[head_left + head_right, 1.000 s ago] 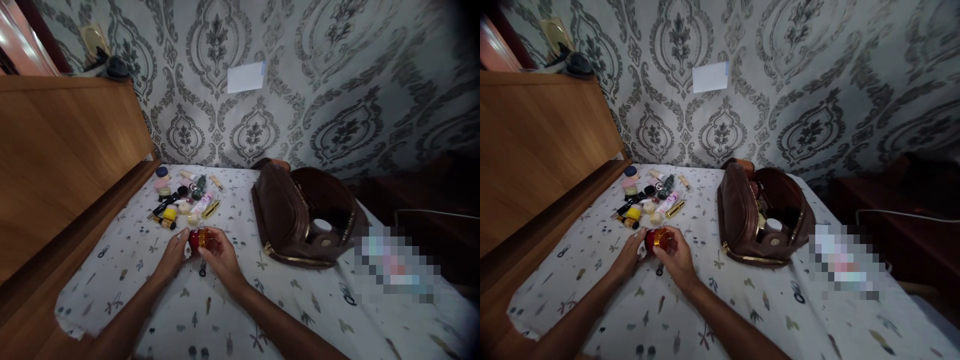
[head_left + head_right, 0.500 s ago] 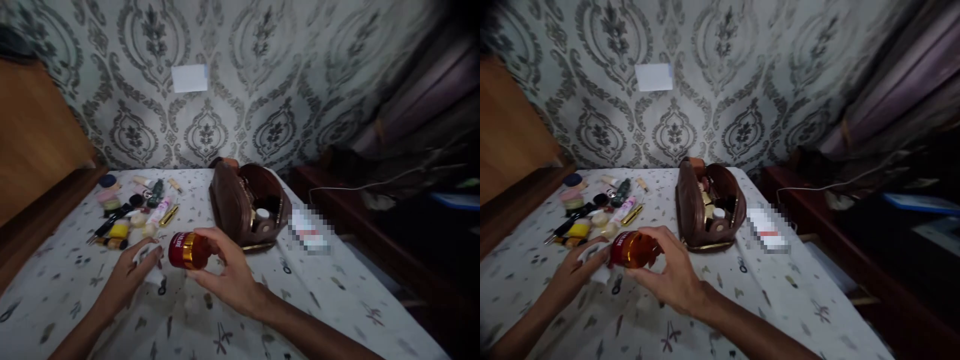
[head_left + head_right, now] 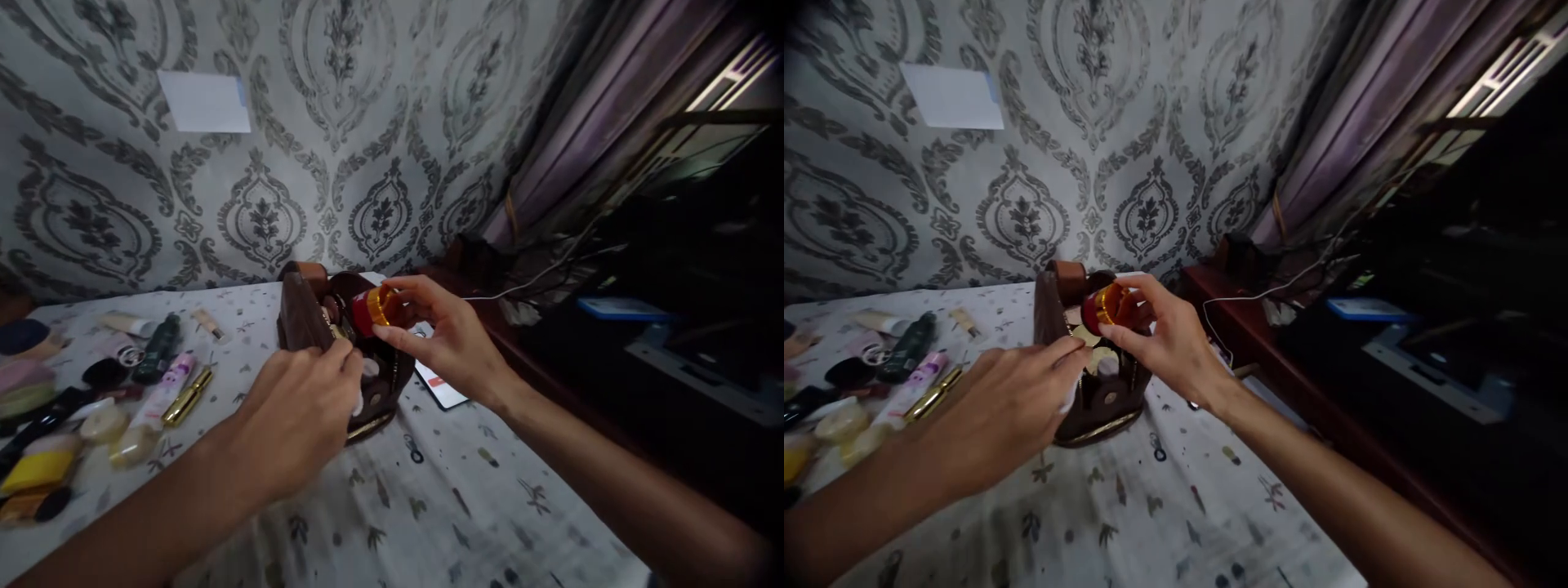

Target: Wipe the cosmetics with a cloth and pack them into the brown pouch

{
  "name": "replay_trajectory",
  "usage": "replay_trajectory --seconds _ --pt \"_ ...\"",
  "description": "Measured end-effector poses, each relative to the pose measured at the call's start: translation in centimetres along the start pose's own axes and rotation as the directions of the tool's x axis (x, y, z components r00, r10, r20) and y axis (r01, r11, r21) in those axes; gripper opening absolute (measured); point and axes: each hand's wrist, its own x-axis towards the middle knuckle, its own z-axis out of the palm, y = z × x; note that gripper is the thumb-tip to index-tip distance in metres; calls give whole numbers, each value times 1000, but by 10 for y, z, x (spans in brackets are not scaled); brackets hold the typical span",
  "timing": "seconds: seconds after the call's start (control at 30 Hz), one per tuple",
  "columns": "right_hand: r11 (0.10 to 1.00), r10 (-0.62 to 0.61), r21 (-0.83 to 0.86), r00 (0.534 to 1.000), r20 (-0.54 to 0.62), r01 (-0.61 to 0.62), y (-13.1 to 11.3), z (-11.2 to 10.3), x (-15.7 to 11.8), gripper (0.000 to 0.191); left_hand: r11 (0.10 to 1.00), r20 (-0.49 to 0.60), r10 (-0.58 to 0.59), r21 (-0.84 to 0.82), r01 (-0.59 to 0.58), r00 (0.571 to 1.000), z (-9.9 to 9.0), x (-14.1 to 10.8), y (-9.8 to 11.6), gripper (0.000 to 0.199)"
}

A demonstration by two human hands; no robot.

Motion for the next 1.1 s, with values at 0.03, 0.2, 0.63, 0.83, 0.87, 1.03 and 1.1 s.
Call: replay_trajectory --seconds 0.03,0.2,0.63,0.83,0.87,1.03,1.1 --pt "999 -14 -47 1000 25 15 3 -1 1 41 999 55 7 44 -10 998 1 6 -2 52" --pt "979 -58 -186 985 164 88 12 -4 8 42 994 57 97 49 -99 994 16 7 -7 57" --pt "911 -96 -331 906 413 247 19 -8 19 32 969 -37 244 -26 -245 969 67 -19 -24 58" --pt "865 -89 -353 801 592 356 18 -10 24 18 976 -7 195 -97 -195 981 84 -31 -30 63" --pt "854 -83 -361 782 617 375 18 -10 26 16 977 -6 198 -82 -198 980 86 -32 -31 63" --pt "815 -61 -363 690 722 452 9 -7 39 4 957 -86 287 71 -281 954 88 -32 -28 62" --pt "814 -40 -335 622 782 474 4 -4 47 8 954 -70 277 141 -265 958 82 -31 -22 60"
